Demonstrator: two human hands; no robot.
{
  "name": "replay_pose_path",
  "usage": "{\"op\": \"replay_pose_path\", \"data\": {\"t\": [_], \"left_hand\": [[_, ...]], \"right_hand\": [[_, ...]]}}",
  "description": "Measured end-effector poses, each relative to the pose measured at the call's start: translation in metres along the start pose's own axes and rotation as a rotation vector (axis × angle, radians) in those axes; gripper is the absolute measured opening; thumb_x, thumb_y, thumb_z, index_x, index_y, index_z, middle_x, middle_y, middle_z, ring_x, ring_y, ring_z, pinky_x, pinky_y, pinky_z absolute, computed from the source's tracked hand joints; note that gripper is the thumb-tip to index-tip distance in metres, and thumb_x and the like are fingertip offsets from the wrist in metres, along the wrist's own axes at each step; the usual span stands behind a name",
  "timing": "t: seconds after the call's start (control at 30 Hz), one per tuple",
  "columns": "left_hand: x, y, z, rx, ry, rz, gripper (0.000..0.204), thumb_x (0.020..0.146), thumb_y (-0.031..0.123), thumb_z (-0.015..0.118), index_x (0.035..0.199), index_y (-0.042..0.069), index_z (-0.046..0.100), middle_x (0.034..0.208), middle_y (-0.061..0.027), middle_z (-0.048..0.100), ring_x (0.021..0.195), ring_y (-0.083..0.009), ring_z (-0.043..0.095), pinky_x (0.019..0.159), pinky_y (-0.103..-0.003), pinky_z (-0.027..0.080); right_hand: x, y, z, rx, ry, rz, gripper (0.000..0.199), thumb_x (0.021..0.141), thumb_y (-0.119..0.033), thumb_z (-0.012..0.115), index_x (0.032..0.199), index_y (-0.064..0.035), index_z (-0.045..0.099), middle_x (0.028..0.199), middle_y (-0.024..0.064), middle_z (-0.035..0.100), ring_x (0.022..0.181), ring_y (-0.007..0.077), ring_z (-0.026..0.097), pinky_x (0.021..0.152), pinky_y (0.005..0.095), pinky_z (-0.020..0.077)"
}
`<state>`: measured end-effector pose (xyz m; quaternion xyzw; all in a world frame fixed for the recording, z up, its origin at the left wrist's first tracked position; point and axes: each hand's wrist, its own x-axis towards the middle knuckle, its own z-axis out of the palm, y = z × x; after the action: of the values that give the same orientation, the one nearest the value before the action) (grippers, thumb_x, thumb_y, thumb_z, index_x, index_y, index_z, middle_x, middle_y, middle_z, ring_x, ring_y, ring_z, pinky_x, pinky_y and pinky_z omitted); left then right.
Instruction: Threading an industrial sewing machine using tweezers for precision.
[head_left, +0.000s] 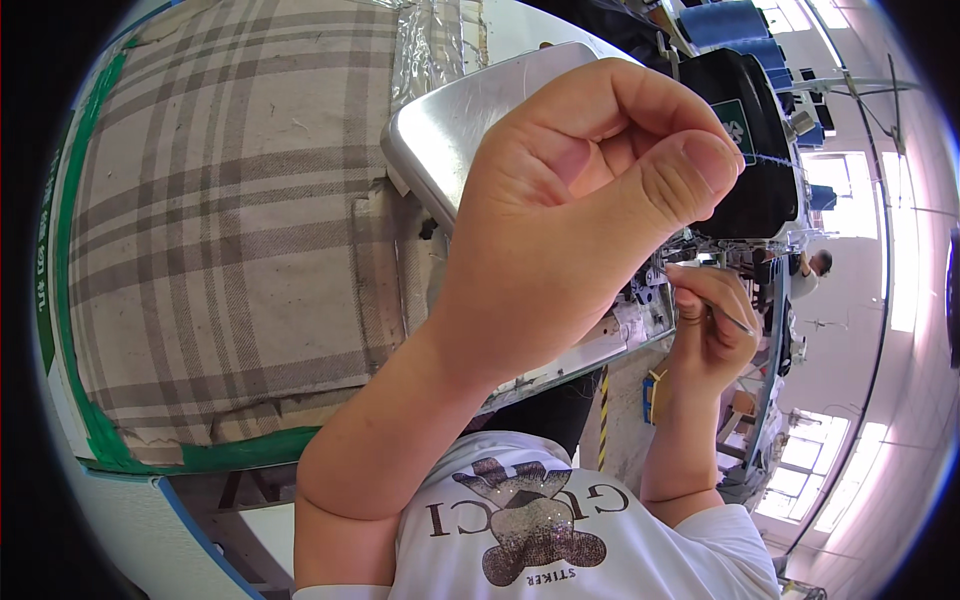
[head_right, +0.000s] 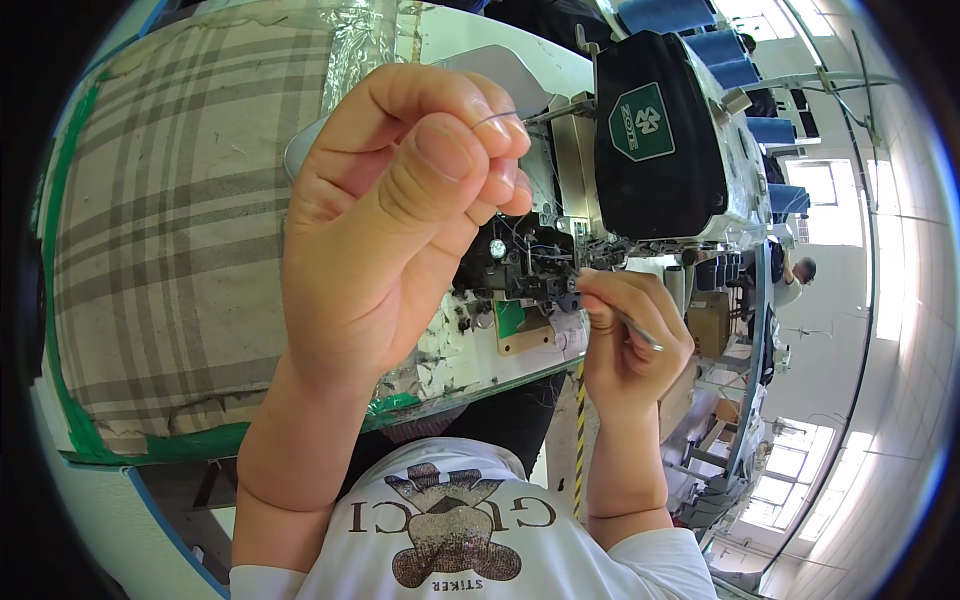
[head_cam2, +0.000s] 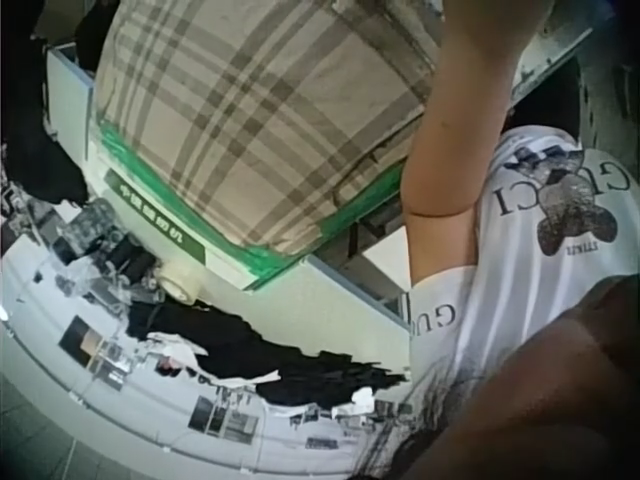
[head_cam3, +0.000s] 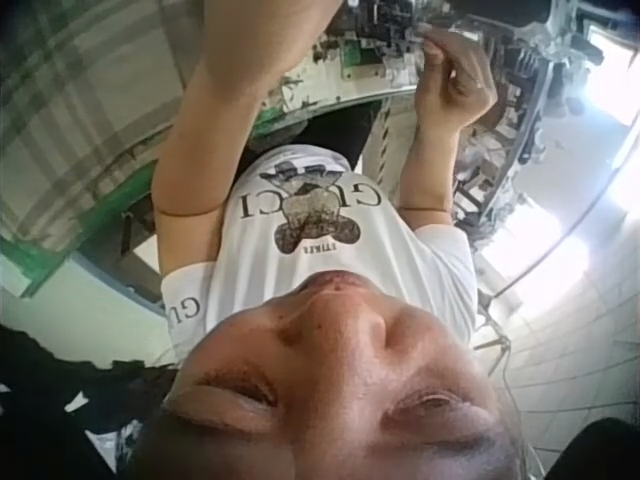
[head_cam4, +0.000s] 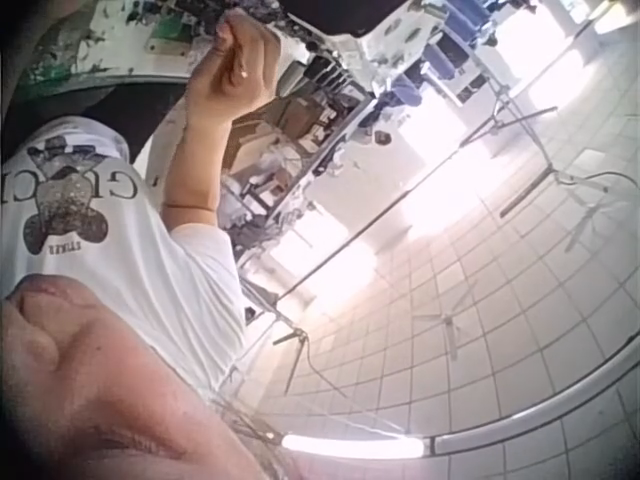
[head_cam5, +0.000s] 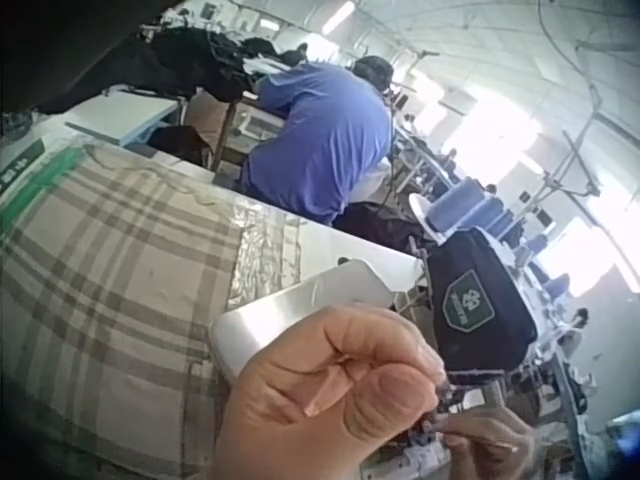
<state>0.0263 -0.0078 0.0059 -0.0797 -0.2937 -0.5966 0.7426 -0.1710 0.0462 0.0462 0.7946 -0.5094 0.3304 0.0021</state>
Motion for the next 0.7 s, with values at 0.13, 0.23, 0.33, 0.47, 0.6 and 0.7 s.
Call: {"op": "replay_pose_path", "data": {"t": [0.13,0.23,0.33,0.47,0.6,0.7], "left_hand": [[0.000,0.000,0.000,-0.001,0.010,-0.011,0.019,0.097,0.018,0.063,0.106,0.001,0.060,0.104,-0.0078,0.060,0.087,-0.0099,0.058,0.082,-0.026,0.050],[0.000,0.001,-0.001,0.010,-0.003,-0.003,0.020,0.097,0.018,0.062,0.107,0.001,0.060,0.104,-0.0077,0.059,0.087,-0.0100,0.058,0.082,-0.026,0.050],[-0.001,0.001,0.000,0.009,-0.002,-0.008,0.020,0.097,0.019,0.062,0.107,0.001,0.060,0.104,-0.0076,0.059,0.087,-0.0100,0.058,0.082,-0.027,0.050],[-0.001,0.000,-0.001,0.012,0.003,-0.005,0.019,0.098,0.018,0.062,0.107,0.002,0.060,0.104,-0.0076,0.059,0.087,-0.0102,0.058,0.082,-0.027,0.050],[0.000,0.000,-0.002,0.031,-0.001,-0.007,0.018,0.098,0.018,0.062,0.107,0.002,0.060,0.103,-0.0076,0.059,0.086,-0.0103,0.057,0.082,-0.027,0.050],[0.000,0.000,-0.002,0.038,-0.004,-0.001,0.018,0.098,0.018,0.061,0.107,0.002,0.059,0.103,-0.0077,0.059,0.086,-0.0104,0.056,0.081,-0.027,0.050]], "right_hand": [[-0.002,0.002,0.003,0.241,-0.049,0.164,0.006,0.086,-0.001,0.070,0.091,0.0016,0.072,0.084,0.0090,0.069,0.074,0.0148,0.063,0.067,0.0232,0.0483],[-0.004,0.004,0.003,0.048,-0.035,0.053,0.008,0.086,-0.003,0.071,0.092,0.0015,0.072,0.085,0.0094,0.070,0.074,0.0149,0.063,0.068,0.0237,0.0482],[-0.003,0.006,0.004,0.104,-0.075,0.273,0.009,0.087,-0.004,0.070,0.094,0.0012,0.073,0.086,0.0096,0.070,0.074,0.0133,0.062,0.068,0.0223,0.0466],[-0.003,0.006,0.008,0.331,0.058,0.290,0.009,0.088,-0.004,0.070,0.094,0.0000,0.074,0.086,0.0071,0.070,0.074,0.0089,0.059,0.067,0.0214,0.0452],[-0.003,0.012,0.020,0.122,-0.126,0.236,0.009,0.086,0.000,0.069,0.093,0.0011,0.075,0.087,0.0063,0.072,0.073,0.0091,0.060,0.066,0.0210,0.0458],[-0.008,0.012,0.018,0.334,0.076,0.292,0.010,0.087,0.000,0.069,0.095,0.0015,0.074,0.093,0.0088,0.074,0.079,0.0111,0.064,0.072,0.0210,0.0481]]}}
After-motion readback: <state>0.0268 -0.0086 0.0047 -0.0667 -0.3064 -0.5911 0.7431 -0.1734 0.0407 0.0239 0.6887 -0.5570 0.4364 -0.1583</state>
